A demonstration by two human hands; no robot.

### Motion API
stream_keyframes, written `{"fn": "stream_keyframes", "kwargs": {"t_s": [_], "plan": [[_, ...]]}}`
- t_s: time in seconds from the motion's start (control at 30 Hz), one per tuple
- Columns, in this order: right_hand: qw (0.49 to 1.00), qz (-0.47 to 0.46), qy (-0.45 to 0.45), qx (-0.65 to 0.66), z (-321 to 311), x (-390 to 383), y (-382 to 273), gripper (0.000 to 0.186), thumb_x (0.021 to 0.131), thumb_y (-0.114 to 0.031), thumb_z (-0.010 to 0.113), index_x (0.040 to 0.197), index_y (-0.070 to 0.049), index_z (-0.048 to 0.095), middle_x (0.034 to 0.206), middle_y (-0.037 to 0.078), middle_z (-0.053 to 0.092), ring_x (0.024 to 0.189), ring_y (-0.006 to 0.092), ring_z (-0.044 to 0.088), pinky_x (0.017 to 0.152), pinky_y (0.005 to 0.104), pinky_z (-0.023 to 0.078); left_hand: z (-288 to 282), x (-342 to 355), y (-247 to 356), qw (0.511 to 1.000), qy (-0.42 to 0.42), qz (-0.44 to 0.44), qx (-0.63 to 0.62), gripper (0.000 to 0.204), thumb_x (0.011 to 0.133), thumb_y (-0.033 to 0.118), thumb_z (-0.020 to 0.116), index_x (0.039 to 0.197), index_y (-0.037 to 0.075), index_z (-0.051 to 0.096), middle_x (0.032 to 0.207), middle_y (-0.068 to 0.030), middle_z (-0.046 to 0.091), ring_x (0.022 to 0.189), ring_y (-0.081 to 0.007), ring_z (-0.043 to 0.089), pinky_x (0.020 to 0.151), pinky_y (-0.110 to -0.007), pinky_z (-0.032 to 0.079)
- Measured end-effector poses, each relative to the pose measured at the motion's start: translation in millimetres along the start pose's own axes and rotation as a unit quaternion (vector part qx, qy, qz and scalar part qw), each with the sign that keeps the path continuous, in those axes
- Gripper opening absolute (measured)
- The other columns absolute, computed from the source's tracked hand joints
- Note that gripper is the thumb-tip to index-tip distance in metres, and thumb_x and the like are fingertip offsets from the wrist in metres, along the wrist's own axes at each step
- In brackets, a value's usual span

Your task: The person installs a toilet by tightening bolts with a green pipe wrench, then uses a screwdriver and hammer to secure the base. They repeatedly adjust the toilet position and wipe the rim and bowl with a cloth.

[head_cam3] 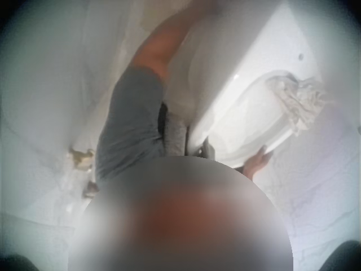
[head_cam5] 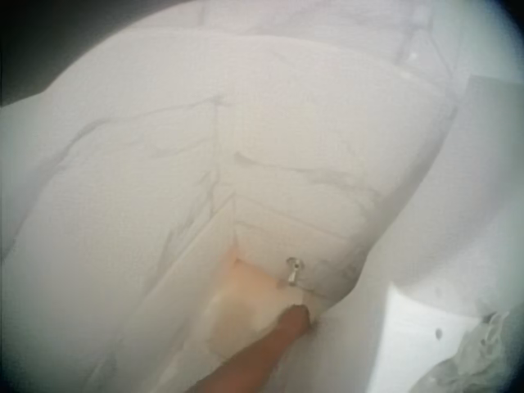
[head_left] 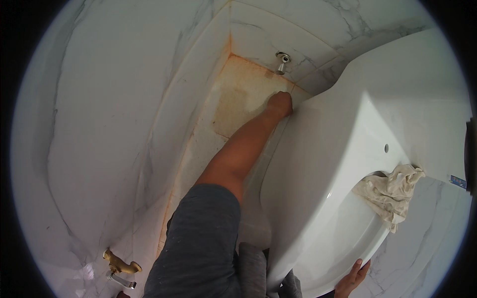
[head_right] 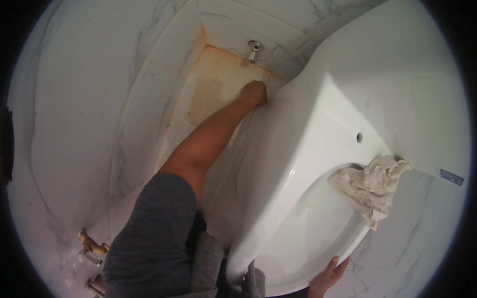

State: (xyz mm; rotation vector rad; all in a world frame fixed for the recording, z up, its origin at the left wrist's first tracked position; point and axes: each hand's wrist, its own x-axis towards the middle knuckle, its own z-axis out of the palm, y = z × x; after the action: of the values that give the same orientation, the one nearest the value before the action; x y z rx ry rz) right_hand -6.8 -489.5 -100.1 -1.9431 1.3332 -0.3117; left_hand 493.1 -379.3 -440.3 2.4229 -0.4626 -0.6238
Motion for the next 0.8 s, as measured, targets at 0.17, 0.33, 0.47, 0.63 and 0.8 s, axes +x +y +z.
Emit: {"fn": "stream_keyframes", "kwargs": {"t_s": [0.17, 0.33, 0.47, 0.63, 0.8], "plan": [[1.0, -0.007, 0.002, -0.004, 1, -1, -2, 0.054, 0.108, -0.034, 0.053, 0.143, 0.007, 0.041, 0.126, 0.016, 0.059, 0.11, 0.022, 0.058, 0.097, 0.0346, 0.047, -2, -28, -4, 0.999, -0.031, 0.007, -0.002, 0.026, 0.08, 0.019, 0.076, 0.092, -0.004, 0.076, 0.098, -0.0263, 0.074, 0.095, -0.0395, 0.073, 0.087, -0.045, 0.058], [1.0, -0.004, -0.005, -0.006, 1, -1, -6, 0.055, 0.108, -0.034, 0.053, 0.144, 0.006, 0.041, 0.125, 0.017, 0.06, 0.11, 0.0222, 0.058, 0.096, 0.0349, 0.047, 3, -42, 0, 0.998, -0.028, -0.032, -0.045, 0.026, 0.083, 0.018, 0.076, 0.094, -0.005, 0.076, 0.097, -0.0291, 0.073, 0.094, -0.041, 0.073, 0.086, -0.045, 0.058], [1.0, 0.004, -0.004, -0.006, 1, -1, -7, 0.054, 0.108, -0.033, 0.052, 0.144, 0.005, 0.041, 0.124, 0.017, 0.06, 0.109, 0.0221, 0.058, 0.096, 0.0347, 0.047, 6, -40, -4, 0.995, -0.043, -0.059, -0.066, 0.026, 0.084, 0.019, 0.075, 0.093, -0.005, 0.076, 0.096, -0.0292, 0.073, 0.094, -0.0408, 0.073, 0.085, -0.046, 0.058], [1.0, 0.004, -0.009, -0.01, 0, 0, -7, 0.054, 0.108, -0.033, 0.052, 0.144, 0.005, 0.041, 0.124, 0.017, 0.06, 0.109, 0.0219, 0.058, 0.097, 0.0346, 0.046, 12, -42, -14, 0.998, -0.054, 0.007, -0.027, 0.026, 0.086, 0.02, 0.072, 0.089, -0.005, 0.076, 0.094, -0.0277, 0.073, 0.092, -0.0413, 0.073, 0.084, -0.047, 0.057], [1.0, 0.012, -0.002, 0.004, -2, -5, -10, 0.054, 0.108, -0.033, 0.053, 0.144, 0.005, 0.04, 0.125, 0.018, 0.06, 0.11, 0.0221, 0.058, 0.097, 0.0348, 0.046, 25, -46, -20, 0.999, -0.045, 0.024, -0.014, 0.022, 0.086, 0.019, 0.07, 0.087, -0.001, 0.077, 0.092, -0.0251, 0.073, 0.09, -0.0402, 0.072, 0.084, -0.048, 0.056]]}}
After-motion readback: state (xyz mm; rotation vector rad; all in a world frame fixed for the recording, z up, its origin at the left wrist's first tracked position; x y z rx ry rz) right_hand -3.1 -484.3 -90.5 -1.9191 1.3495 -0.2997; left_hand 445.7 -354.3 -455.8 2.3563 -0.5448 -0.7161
